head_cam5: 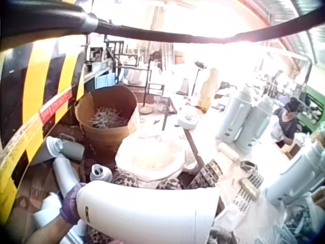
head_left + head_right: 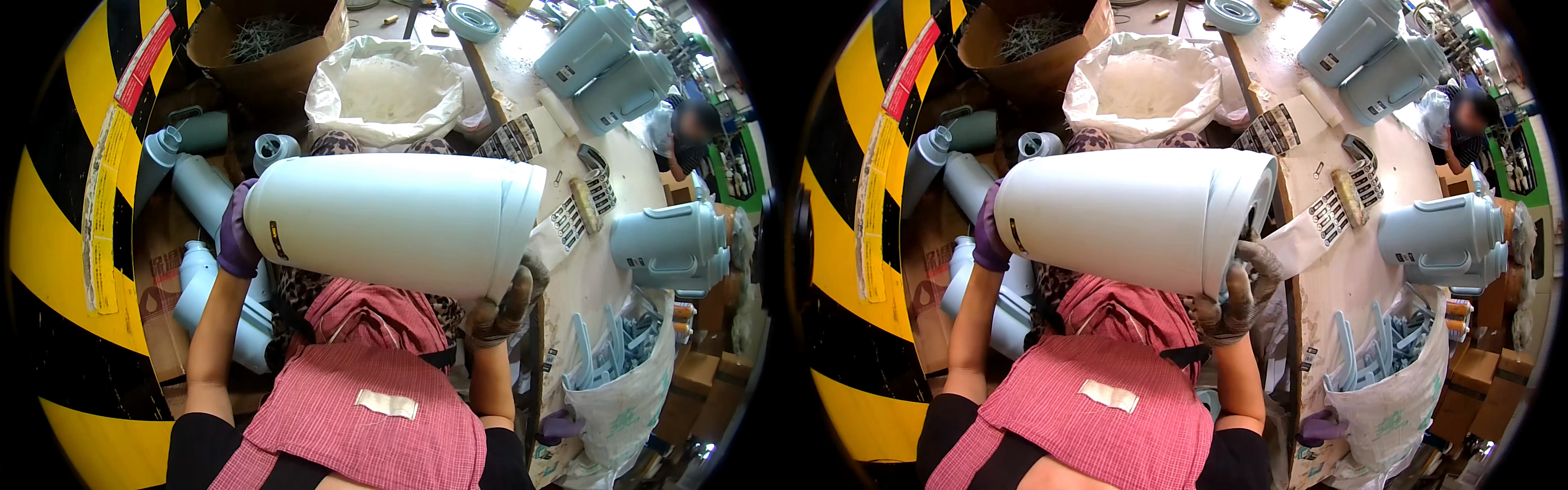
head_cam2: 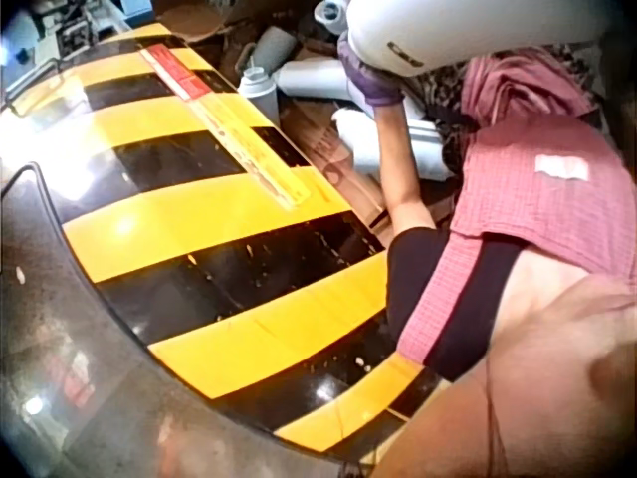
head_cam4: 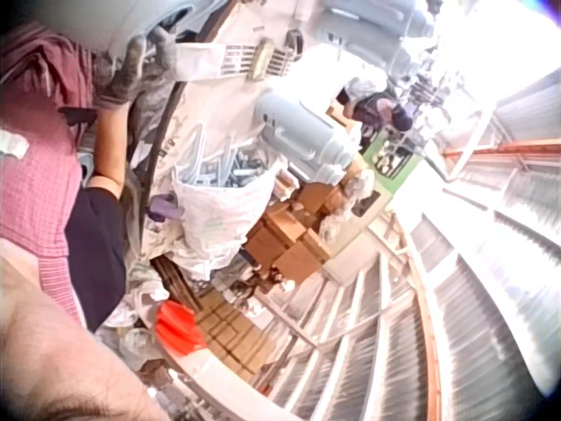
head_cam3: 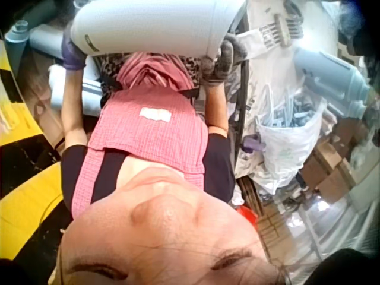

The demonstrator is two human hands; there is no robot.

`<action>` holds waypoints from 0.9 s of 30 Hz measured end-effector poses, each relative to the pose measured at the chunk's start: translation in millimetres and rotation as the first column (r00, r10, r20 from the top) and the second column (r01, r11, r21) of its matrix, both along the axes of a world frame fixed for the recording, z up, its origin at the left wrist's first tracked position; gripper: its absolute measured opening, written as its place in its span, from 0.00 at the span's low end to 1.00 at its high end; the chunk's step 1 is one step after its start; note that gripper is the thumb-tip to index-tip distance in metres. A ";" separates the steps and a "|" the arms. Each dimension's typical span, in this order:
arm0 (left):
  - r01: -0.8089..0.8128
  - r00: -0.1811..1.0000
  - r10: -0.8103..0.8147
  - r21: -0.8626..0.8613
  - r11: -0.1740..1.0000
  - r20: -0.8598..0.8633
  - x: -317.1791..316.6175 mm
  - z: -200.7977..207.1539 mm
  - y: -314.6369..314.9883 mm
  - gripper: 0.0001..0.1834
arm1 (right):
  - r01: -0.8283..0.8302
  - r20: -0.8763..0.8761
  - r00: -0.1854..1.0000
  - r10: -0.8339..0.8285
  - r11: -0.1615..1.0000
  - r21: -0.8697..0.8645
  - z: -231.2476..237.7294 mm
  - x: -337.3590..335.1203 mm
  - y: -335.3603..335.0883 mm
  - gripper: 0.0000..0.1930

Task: The person assembles insulated flasks by inserting inner tubes and seal rings into the bottle bodies, applying label stickers to the outer surface, attaching base caps, and fitting handles.

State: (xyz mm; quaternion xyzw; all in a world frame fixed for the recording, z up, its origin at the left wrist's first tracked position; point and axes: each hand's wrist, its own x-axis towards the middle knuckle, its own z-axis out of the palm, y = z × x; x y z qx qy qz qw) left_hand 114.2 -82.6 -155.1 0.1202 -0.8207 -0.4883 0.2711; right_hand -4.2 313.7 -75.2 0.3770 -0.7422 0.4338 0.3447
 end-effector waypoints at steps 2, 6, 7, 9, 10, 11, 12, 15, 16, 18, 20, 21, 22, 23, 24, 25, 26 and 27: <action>-0.007 0.999 0.009 -0.033 0.999 0.032 -2.0 4.4 1.9 0.17 | -0.106 0.035 0.993 0.110 0.988 -0.112 0.5 -5.1 0.4 0.26; 0.068 0.996 -0.064 -0.052 0.996 0.067 -2.5 8.1 5.7 0.16 | -0.195 -0.034 0.980 0.197 0.980 0.046 4.1 -12.2 14.0 0.26; 0.068 0.996 -0.067 -0.024 0.997 0.064 -2.8 7.3 7.7 0.16 | -0.197 -0.050 0.978 0.202 0.977 0.078 2.9 -11.2 15.2 0.28; 0.086 0.991 -0.089 0.033 0.996 0.097 -4.1 6.2 10.1 0.13 | -0.111 0.013 0.994 0.110 0.984 0.137 -2.3 -8.9 15.4 0.33; 0.106 0.988 -0.109 0.032 0.994 0.110 -4.7 5.8 11.8 0.13 | -0.050 0.054 0.998 0.043 0.991 0.124 -7.6 -6.4 12.5 0.35; 0.036 0.995 -0.050 0.170 0.985 0.083 -3.9 7.0 12.1 0.14 | 0.004 0.082 0.997 -0.015 0.992 0.125 -13.9 -4.2 9.5 0.37; -0.014 0.998 -0.003 0.272 0.962 0.063 -2.6 8.5 13.8 0.17 | -0.007 0.227 0.974 -0.014 0.996 0.092 -22.9 -1.8 3.6 0.40; -0.288 0.951 0.274 0.097 0.953 0.142 10.1 23.5 10.5 0.25 | 0.033 0.396 0.918 -0.030 0.999 0.000 -51.4 -1.7 -6.3 0.40; -0.266 0.963 0.266 0.018 0.964 0.038 16.6 29.5 8.3 0.25 | 0.012 0.405 0.914 -0.037 0.998 0.062 -60.7 -4.5 -5.4 0.40; -0.316 0.949 0.307 -0.206 0.926 -0.073 35.1 42.1 1.2 0.23 | -0.027 0.495 0.869 -0.019 0.996 0.087 -83.0 -11.9 -6.8 0.41; -0.382 0.923 0.365 -0.189 0.905 -0.117 51.9 48.5 -10.5 0.23 | -0.029 0.458 0.884 -0.098 0.965 0.262 -102.3 -23.8 -3.9 0.40; -0.405 0.914 0.388 -0.191 0.894 -0.119 59.7 48.7 -18.2 0.23 | 0.043 0.277 0.938 -0.207 0.866 0.499 -110.7 -34.0 -2.0 0.41; -0.428 0.904 0.418 -0.150 0.892 -0.094 67.3 47.0 -26.7 0.24 | 0.059 0.308 0.928 -0.209 0.899 0.433 -118.4 -40.3 -0.2 0.43; -0.460 0.888 0.453 -0.126 0.879 -0.079 73.5 43.0 -36.4 0.25 | 0.065 0.352 0.914 -0.204 0.928 0.368 -125.4 -48.9 1.0 0.45; -0.489 0.872 0.488 -0.133 0.862 -0.045 80.2 37.7 -46.1 0.25 | 0.050 0.505 0.844 -0.180 0.964 0.259 -129.9 -58.5 6.0 0.48; -0.515 0.857 0.513 -0.023 0.857 -0.044 85.1 29.6 -54.6 0.25 | 0.053 0.673 0.720 -0.166 0.981 0.185 -134.7 -67.7 9.3 0.46; -0.504 0.864 0.504 -0.024 0.863 -0.006 90.1 20.9 -62.2 0.26 | 0.037 0.685 0.712 -0.156 0.982 0.185 -139.6 -76.6 11.8 0.45; -0.393 0.919 0.392 0.052 0.918 0.025 93.8 10.8 -68.3 0.25 | 0.032 0.714 0.688 -0.130 0.988 0.149 -144.5 -82.9 15.2 0.43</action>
